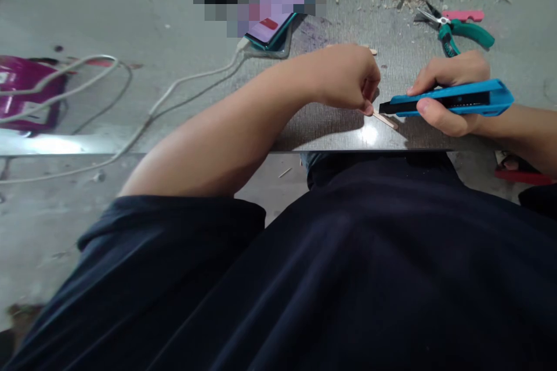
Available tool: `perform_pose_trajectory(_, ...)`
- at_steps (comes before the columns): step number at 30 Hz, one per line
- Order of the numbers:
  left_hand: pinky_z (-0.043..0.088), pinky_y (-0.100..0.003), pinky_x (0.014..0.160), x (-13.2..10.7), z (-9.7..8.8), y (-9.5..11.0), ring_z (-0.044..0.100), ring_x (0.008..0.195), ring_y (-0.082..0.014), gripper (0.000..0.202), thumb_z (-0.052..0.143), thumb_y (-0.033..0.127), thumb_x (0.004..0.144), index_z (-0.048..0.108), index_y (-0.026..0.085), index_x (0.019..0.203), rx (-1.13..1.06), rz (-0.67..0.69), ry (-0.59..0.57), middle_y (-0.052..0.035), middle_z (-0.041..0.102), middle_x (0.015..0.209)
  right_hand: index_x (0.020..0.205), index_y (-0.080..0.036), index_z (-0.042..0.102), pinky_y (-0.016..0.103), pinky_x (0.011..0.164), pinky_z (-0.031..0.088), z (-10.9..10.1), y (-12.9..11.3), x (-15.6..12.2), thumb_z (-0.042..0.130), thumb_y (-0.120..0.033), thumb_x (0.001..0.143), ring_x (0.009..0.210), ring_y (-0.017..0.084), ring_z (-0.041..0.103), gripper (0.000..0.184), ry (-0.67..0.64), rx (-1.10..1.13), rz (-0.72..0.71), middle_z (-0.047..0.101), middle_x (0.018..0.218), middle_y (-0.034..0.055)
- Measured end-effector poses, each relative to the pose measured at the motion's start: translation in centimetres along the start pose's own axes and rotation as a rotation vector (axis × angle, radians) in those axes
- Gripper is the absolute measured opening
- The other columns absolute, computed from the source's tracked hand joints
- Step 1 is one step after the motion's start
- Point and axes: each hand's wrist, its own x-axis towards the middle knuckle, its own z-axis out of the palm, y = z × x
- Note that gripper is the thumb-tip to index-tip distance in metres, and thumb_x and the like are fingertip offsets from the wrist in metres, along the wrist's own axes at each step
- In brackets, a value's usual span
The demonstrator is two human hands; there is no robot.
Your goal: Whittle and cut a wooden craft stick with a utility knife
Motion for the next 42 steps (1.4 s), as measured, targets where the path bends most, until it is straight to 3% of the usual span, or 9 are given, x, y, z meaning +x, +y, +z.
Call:
perform_pose_trajectory(4, 0.05, -0.04, 0.098, 0.0, 0.1, 0.5, 0.072, 0.108, -0.026, 0.034, 0.075, 0.045, 0.09, 0.089, 0.024, 0.113, 0.028, -0.028, 0.033, -0.0053, 0.088, 0.107, 0.083, -0.037, 0.075, 0.043, 0.057, 0.05, 0.2, -0.5, 0.5, 0.078, -0.056, 0.081, 0.054, 0.022, 0.054, 0.019, -0.078, -0.049, -0.03, 0.069, 0.065, 0.0)
perform_pose_trajectory(8, 0.053, -0.046, 0.097, 0.2, 0.3, 0.1, 0.073, 0.108, -0.0315, 0.037, 0.073, 0.052, 0.088, 0.09, 0.027, 0.109, 0.027, 0.009, 0.051, -0.0078, 0.089, 0.106, 0.08, -0.037, 0.071, 0.045, 0.059, 0.051, 0.3, -1.0, 0.9, 0.068, -0.065, 0.09, 0.057, 0.025, 0.056, 0.029, -0.066, -0.046, 0.044, 0.069, 0.069, 0.0009)
perform_pose_trajectory(15, 0.054, -0.048, 0.106, 0.5, 0.6, -0.9, 0.073, 0.122, -0.0368, 0.049, 0.075, 0.072, 0.086, 0.091, 0.033, 0.111, -0.069, 0.038, 0.054, -0.0054, 0.089, 0.096, 0.08, -0.036, 0.075, 0.043, 0.061, 0.05, 0.3, -1.4, 0.6, 0.086, -0.068, 0.088, 0.062, 0.026, 0.064, 0.035, 0.004, 0.13, 0.229, 0.07, 0.065, 0.0007)
perform_pose_trajectory(20, 0.053, -0.05, 0.109, 0.5, 0.6, -0.9, 0.073, 0.124, -0.0381, 0.052, 0.075, 0.072, 0.088, 0.091, 0.03, 0.113, -0.039, 0.015, 0.041, -0.0075, 0.09, 0.104, 0.075, -0.034, 0.074, 0.042, 0.063, 0.049, 0.8, -1.8, 0.3, 0.083, -0.073, 0.095, 0.06, 0.023, 0.062, 0.045, 0.082, 0.104, 0.221, 0.067, 0.062, -0.0006)
perform_pose_trajectory(23, 0.052, -0.049, 0.108, 0.8, 0.8, -1.0, 0.073, 0.121, -0.0367, 0.051, 0.074, 0.07, 0.089, 0.09, 0.028, 0.114, -0.025, 0.014, 0.041, -0.0075, 0.09, 0.106, 0.073, -0.033, 0.074, 0.043, 0.062, 0.052, 1.2, -1.1, 0.2, 0.081, -0.083, 0.094, 0.056, 0.021, 0.056, 0.054, 0.129, 0.099, 0.16, 0.065, 0.06, 0.0006)
perform_pose_trajectory(29, 0.053, -0.048, 0.106, 0.9, 0.8, -1.1, 0.073, 0.121, -0.0368, 0.05, 0.075, 0.072, 0.084, 0.089, 0.031, 0.111, -0.04, 0.027, 0.055, -0.0055, 0.088, 0.096, 0.072, -0.032, 0.076, 0.045, 0.066, 0.06, 2.1, 1.8, -0.1, 0.09, -0.095, 0.079, 0.056, 0.021, 0.055, 0.065, 0.213, 0.148, 0.228, 0.059, 0.055, 0.0018)
perform_pose_trajectory(33, 0.053, -0.052, 0.106, 0.2, 0.4, -0.4, 0.072, 0.123, -0.0381, 0.053, 0.07, 0.07, 0.084, 0.09, 0.032, 0.114, -0.008, 0.021, 0.038, -0.0073, 0.09, 0.107, 0.067, -0.032, 0.069, 0.04, 0.057, 0.049, 2.4, 1.5, 0.0, 0.082, -0.104, 0.08, 0.054, 0.019, 0.055, 0.074, 0.25, 0.192, 0.199, 0.057, 0.053, 0.0002)
perform_pose_trajectory(37, 0.055, -0.048, 0.094, -0.1, 0.2, 0.1, 0.073, 0.112, -0.0326, 0.042, 0.067, 0.06, 0.084, 0.087, 0.031, 0.105, 0.057, 0.023, 0.048, -0.0071, 0.09, 0.105, 0.067, -0.029, 0.062, 0.036, 0.047, 0.033, 2.8, 0.0, 0.3, 0.072, -0.102, 0.092, 0.045, 0.016, 0.056, 0.078, 0.264, 0.247, 0.237, 0.057, 0.052, -0.0027)
perform_pose_trajectory(42, 0.054, -0.044, 0.09, -0.1, 0.2, 0.1, 0.073, 0.103, -0.0291, 0.034, 0.068, 0.055, 0.085, 0.084, 0.029, 0.1, 0.057, 0.031, 0.045, -0.0061, 0.088, 0.1, 0.063, -0.03, 0.053, 0.035, 0.038, 0.033, 2.9, -0.5, 0.6, 0.077, -0.092, 0.096, 0.039, 0.016, 0.053, 0.074, 0.281, 0.309, 0.358, 0.053, 0.048, -0.0037)
